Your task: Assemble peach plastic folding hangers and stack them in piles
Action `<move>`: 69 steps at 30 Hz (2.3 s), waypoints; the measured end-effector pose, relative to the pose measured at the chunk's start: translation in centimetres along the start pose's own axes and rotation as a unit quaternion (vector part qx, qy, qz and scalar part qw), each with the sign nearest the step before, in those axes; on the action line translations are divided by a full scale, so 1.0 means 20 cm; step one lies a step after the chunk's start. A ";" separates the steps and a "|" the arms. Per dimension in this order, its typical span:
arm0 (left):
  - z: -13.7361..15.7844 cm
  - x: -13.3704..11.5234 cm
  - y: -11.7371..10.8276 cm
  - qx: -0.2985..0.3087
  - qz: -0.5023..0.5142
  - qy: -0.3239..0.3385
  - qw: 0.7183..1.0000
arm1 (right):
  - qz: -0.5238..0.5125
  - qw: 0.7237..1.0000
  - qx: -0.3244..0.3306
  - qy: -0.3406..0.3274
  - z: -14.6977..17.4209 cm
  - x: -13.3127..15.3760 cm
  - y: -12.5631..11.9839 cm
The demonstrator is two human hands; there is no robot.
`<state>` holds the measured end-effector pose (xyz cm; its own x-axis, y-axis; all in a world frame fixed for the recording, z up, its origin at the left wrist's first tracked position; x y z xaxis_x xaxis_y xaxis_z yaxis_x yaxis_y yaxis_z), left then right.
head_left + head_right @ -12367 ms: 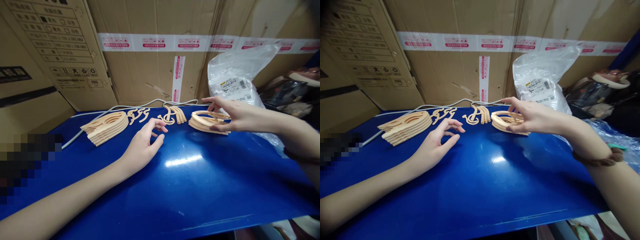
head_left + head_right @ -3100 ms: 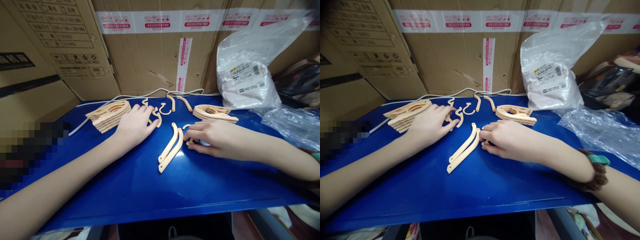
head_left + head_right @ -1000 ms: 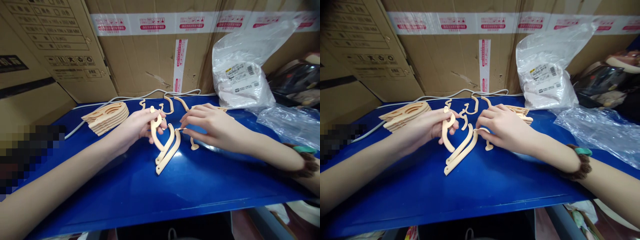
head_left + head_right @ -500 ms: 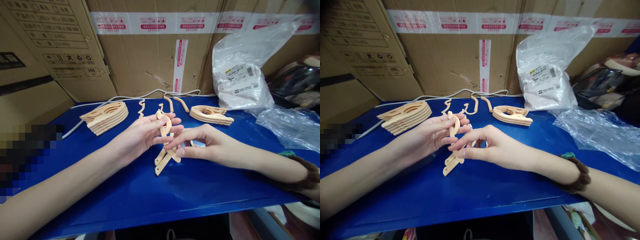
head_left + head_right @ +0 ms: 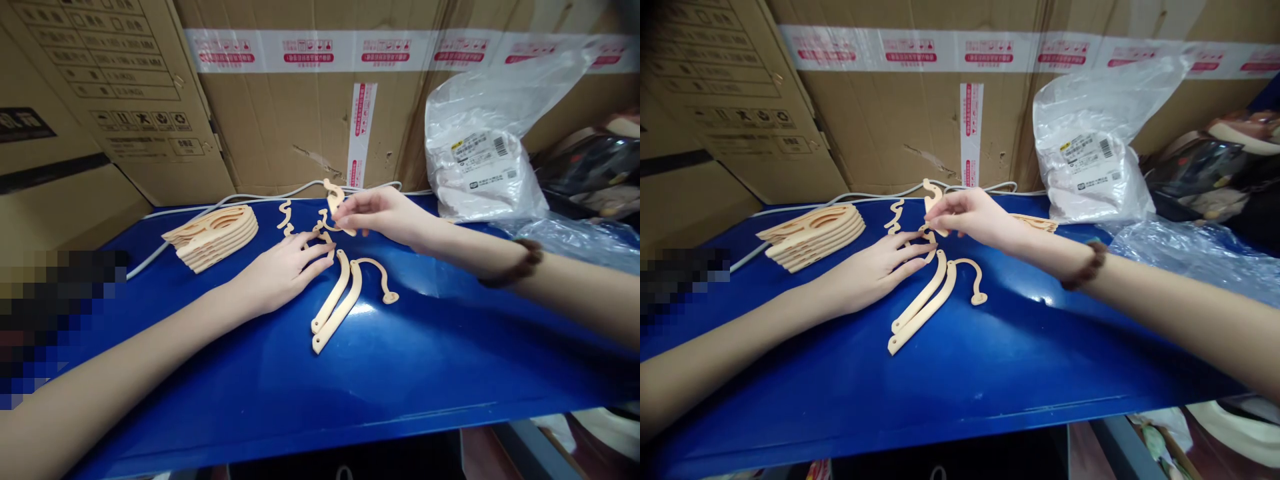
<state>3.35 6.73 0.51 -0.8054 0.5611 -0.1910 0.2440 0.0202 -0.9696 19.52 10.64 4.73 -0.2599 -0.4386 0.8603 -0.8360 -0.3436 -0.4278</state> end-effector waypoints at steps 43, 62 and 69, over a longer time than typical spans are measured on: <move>0.02 -0.07 -0.04 -0.082 0.019 -0.053 0.995 | 0.503 0.847 0.169 0.029 0.28 -0.04 -0.05; 0.03 -0.09 -0.05 -0.102 0.019 0.024 0.994 | 0.490 0.862 0.061 0.110 0.26 -0.10 -0.11; 0.05 -0.19 -0.05 -0.058 0.001 0.107 0.993 | 0.500 0.859 0.037 0.101 0.27 -0.08 -0.07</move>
<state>5.61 3.73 2.01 -0.6756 0.7232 -0.1433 0.3154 0.1078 -0.9428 23.75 7.40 2.38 -0.9153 -0.3948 0.0804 -0.1154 0.0657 -0.9911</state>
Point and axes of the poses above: each hand's wrist, its own z-axis away from the middle knuckle, its own y-axis out of the palm, x = y × z, the point moved 5 cm from there along -z, towards the middle knuckle, and after that the axes turned 5 degrees about -y, right-handed, at the moved point
